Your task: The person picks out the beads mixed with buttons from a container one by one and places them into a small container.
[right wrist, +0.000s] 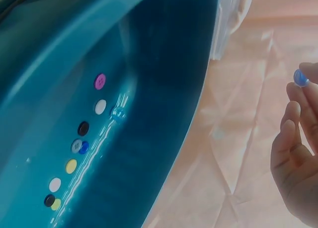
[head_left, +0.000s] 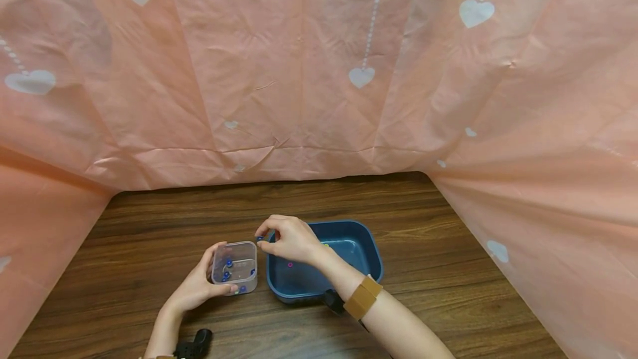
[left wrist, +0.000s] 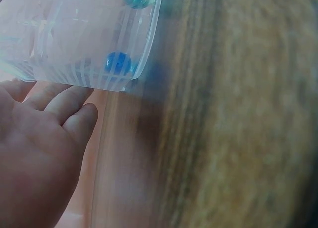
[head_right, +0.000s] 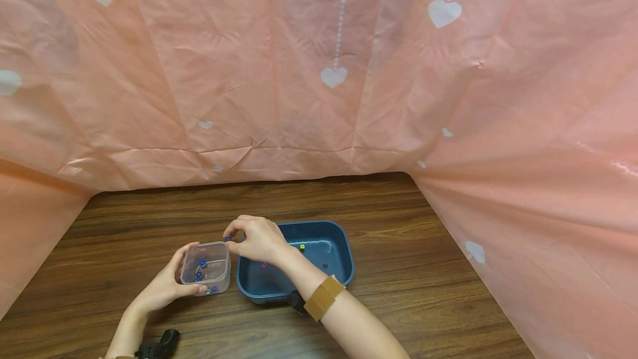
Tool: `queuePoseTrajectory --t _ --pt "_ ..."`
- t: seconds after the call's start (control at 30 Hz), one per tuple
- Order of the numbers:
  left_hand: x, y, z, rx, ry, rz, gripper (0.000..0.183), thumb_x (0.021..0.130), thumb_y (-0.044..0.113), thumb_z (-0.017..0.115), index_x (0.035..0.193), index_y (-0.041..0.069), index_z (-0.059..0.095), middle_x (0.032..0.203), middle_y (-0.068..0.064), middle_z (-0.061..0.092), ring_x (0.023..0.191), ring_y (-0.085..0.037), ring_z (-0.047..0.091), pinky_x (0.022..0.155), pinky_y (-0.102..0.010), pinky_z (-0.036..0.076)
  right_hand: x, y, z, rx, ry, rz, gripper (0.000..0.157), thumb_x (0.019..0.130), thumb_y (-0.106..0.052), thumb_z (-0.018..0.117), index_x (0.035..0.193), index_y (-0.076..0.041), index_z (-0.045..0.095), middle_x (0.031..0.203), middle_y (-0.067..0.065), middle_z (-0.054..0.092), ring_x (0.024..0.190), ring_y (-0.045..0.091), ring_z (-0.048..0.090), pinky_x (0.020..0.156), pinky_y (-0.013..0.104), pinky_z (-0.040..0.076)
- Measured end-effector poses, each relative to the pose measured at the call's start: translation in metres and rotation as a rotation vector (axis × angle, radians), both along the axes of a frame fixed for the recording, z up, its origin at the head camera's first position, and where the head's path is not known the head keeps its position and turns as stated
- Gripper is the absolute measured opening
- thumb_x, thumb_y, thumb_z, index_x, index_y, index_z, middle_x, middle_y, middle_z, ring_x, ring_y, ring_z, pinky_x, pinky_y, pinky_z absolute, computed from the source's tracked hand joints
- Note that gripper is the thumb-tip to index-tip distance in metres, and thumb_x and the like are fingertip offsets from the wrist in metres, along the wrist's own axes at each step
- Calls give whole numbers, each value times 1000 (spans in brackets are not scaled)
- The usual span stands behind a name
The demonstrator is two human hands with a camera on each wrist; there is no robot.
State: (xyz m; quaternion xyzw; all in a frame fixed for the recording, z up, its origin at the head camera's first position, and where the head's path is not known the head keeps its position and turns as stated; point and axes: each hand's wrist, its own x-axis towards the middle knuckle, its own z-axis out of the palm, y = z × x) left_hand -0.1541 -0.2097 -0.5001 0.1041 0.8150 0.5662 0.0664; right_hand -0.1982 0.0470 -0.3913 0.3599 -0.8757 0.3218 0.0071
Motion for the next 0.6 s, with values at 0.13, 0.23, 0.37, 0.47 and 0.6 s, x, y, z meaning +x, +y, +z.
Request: queuePoseTrajectory --t 0.13,0.23,0.37,0.47,0.6 --pt "-1 0 0 -2 -4 -1 98 74 11 85 148 6 21 145 -25 40 122 -42 50 92 -46 42 1 -5 -1 -10 -13 6 14 89 -20 72 103 -17 73 91 -4 65 57 0 46 52 18 36" --pt "-1 0 0 -2 -6 -4 98 74 12 85 149 7 21 146 -25 39 123 -42 49 92 -48 42 2 -8 -1 -13 -19 1 13 89 -20 72 102 -18 73 86 -7 61 56 0 45 51 18 35" --pt "-2 0 0 0 -18 -6 98 75 13 84 149 8 21 146 -25 38 122 -42 49 92 -48 42 3 -13 -1 -11 -20 -2 14 89 -20 72 102 -18 73 83 -12 57 55 -1 44 50 19 35" --pt "-2 -1 0 -2 -30 0 98 75 13 85 149 9 21 145 -25 39 123 -42 49 91 -47 43 3 -16 -1 -6 -17 5 14 89 -21 72 103 -18 73 84 -11 58 54 -1 44 49 18 35" --pt "-1 -1 0 -3 -38 9 99 75 13 85 149 10 20 142 -26 41 122 -42 50 91 -46 43 3 -22 -2 0 -9 23 15 89 -21 71 104 -18 73 89 -6 63 58 -2 47 52 17 37"
